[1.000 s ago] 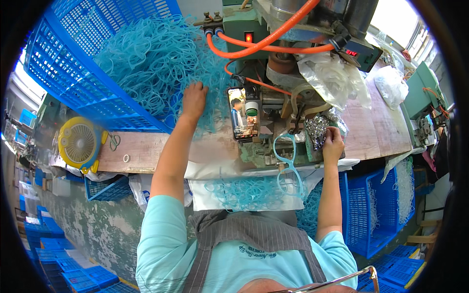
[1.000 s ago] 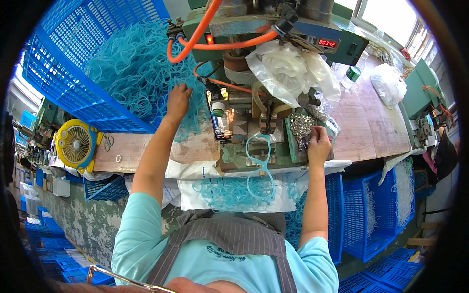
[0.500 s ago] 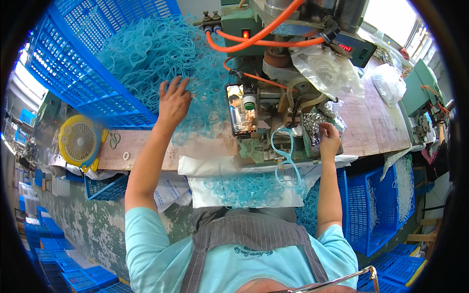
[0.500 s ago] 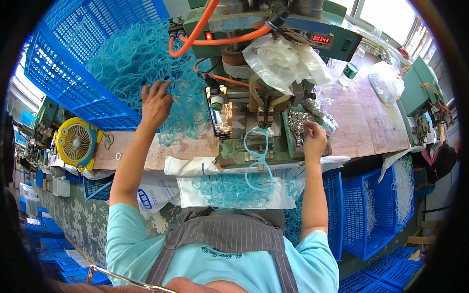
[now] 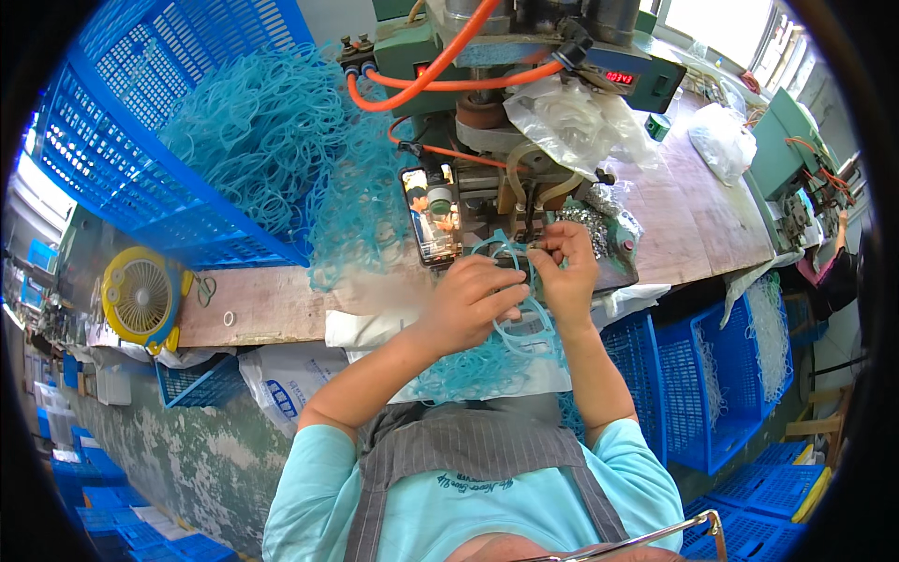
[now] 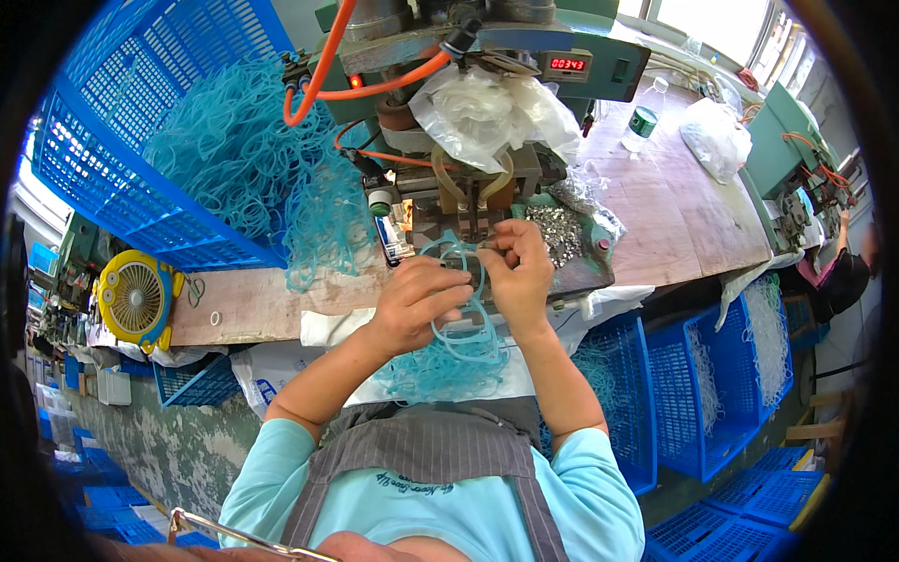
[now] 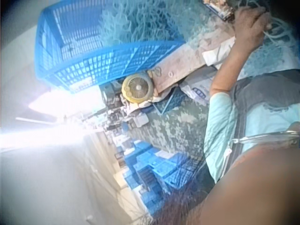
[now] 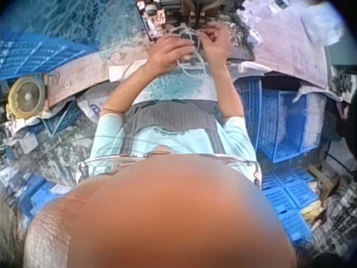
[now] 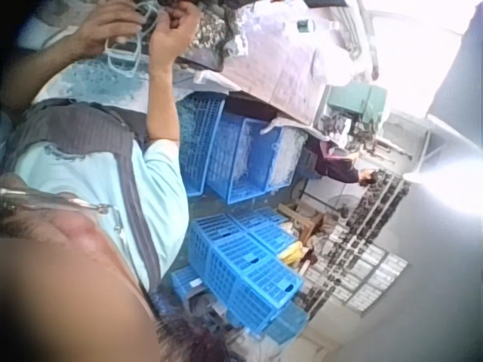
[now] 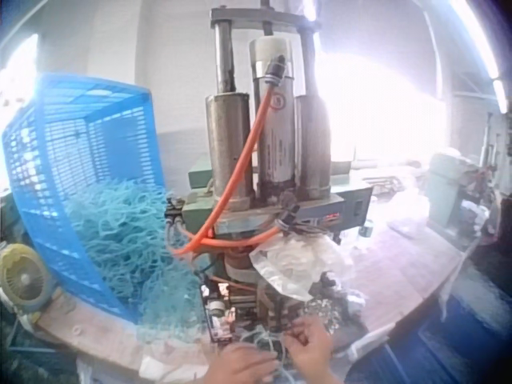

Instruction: The person repeatedly picks up light blue plastic rings and places them into a machine to attach small metal components. The person handles the rings one at a time, feeding them into the machine and removing the finished pieces.

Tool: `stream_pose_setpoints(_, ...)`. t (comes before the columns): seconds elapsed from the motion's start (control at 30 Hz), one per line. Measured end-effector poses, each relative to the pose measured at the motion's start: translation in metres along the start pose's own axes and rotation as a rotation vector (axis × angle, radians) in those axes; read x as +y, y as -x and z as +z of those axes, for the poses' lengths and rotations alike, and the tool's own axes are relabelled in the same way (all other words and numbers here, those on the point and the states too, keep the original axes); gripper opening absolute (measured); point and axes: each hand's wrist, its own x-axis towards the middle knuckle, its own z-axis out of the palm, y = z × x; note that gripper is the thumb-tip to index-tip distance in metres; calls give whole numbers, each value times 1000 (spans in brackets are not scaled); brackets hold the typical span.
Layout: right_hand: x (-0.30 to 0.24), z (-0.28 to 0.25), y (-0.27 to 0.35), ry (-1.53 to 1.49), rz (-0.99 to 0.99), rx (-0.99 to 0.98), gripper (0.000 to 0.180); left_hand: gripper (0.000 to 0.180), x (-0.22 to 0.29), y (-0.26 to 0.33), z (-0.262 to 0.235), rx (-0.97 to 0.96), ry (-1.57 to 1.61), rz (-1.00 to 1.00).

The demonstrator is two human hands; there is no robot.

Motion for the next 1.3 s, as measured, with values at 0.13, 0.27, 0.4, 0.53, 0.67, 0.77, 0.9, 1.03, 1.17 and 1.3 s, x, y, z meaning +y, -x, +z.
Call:
stream_pose_setpoints(0.13,-2,7,-3,-46,-9,20,35,39,-3,6,1,-31,21,36)
stream_pose_setpoints(0.27,-7,20,-5,-190,72,18,42,38,7,11,4,-37,70,92)
stream_pose_setpoints(0.4,-6,22,-5,-225,67,-11,42,29,10,0,3,27,73,166)
stream_pose_setpoints(0.53,5,12,-9,-92,-64,-37,32,16,-4,-21,-25,221,-114,51)
stream_pose_setpoints(0.67,14,2,-14,63,-69,78,20,16,-16,-41,-45,429,350,-584)
stream_pose_setpoints(0.77,11,-2,-14,427,-582,99,20,20,-15,-47,-54,389,438,-568)
stream_pose_setpoints(0.9,4,12,8,676,-680,46,22,20,-15,-49,-60,329,434,-589)
stream_pose_setpoints(1.03,5,23,12,698,-750,94,23,20,-17,-50,-62,313,397,-585)
stream_pose_setpoints(1.17,6,18,12,594,-779,91,18,21,-17,-51,-68,241,332,-613)
stream_pose_setpoints(1.3,4,1,8,286,-500,111,14,18,-16,-50,-71,205,322,-618)
